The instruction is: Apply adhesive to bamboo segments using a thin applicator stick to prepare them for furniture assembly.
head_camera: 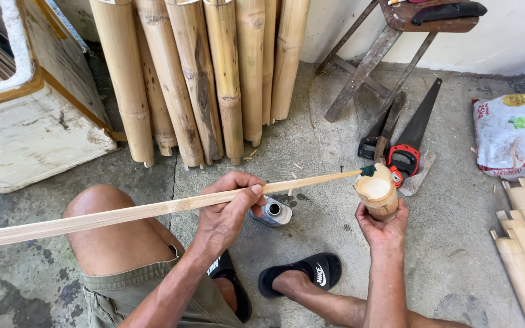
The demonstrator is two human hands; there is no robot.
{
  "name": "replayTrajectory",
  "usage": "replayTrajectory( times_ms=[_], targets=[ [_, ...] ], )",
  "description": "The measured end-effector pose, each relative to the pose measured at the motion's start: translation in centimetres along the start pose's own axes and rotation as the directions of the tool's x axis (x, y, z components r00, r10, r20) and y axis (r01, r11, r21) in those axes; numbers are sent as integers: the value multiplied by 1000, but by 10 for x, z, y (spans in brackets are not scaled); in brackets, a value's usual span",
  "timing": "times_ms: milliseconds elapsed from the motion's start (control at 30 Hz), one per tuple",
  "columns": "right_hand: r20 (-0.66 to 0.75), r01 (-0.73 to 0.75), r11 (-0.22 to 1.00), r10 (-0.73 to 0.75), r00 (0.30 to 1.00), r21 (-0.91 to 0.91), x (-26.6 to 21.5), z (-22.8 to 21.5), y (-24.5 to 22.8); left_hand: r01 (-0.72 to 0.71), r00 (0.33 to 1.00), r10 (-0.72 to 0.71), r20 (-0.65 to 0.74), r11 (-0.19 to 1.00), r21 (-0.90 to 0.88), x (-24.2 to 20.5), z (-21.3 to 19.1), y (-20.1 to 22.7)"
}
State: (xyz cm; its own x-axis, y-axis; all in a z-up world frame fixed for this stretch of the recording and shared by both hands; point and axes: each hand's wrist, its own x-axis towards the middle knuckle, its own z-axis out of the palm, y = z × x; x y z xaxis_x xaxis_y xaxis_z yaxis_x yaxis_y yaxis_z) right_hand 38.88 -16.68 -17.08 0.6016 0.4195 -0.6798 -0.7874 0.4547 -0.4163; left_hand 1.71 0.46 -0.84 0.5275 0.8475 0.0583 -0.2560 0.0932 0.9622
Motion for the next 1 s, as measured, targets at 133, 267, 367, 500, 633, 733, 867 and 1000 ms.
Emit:
replayTrajectory(
  times_ms=[133, 267, 367, 500, 633, 733, 867, 1000],
  targets=[
    [-27, 33, 999, -33, 999, -33, -9, 7, -1, 61, 998, -61, -25, 998, 22, -2, -11, 1],
    [6, 45, 998, -45, 999, -33, -8, 6, -4, 80, 996, -81, -37, 996, -25, -6, -22, -4],
    [14, 45, 999, -44, 999, -27, -11, 6, -5, 105, 992, -110, -66, 991, -79, -7, -30, -13],
    [9, 34, 999, -34, 999, -34, -16, 11, -4, 99, 983, -126, -135, 977, -191, -4, -35, -19],
    [-22, 44, 999, -44, 999, 8, -20, 14, -1, 82, 979, -117, -166, 976, -203, -6, -29, -16],
    [-21, 42, 999, -42, 999, 11, -20, 14, -1, 88, 990, -105, -91, 981, -175, -10, -29, -14],
    [-6, 51, 998, -51, 999, -25, -22, 15, -2, 104, 986, -129, -107, 972, -213, -12, -38, -7],
    [-33, 50, 999, -50, 998, -5, -25, 20, 0, 11, 987, -63, -148, 944, -328, -8, -41, -1]
  ],
)
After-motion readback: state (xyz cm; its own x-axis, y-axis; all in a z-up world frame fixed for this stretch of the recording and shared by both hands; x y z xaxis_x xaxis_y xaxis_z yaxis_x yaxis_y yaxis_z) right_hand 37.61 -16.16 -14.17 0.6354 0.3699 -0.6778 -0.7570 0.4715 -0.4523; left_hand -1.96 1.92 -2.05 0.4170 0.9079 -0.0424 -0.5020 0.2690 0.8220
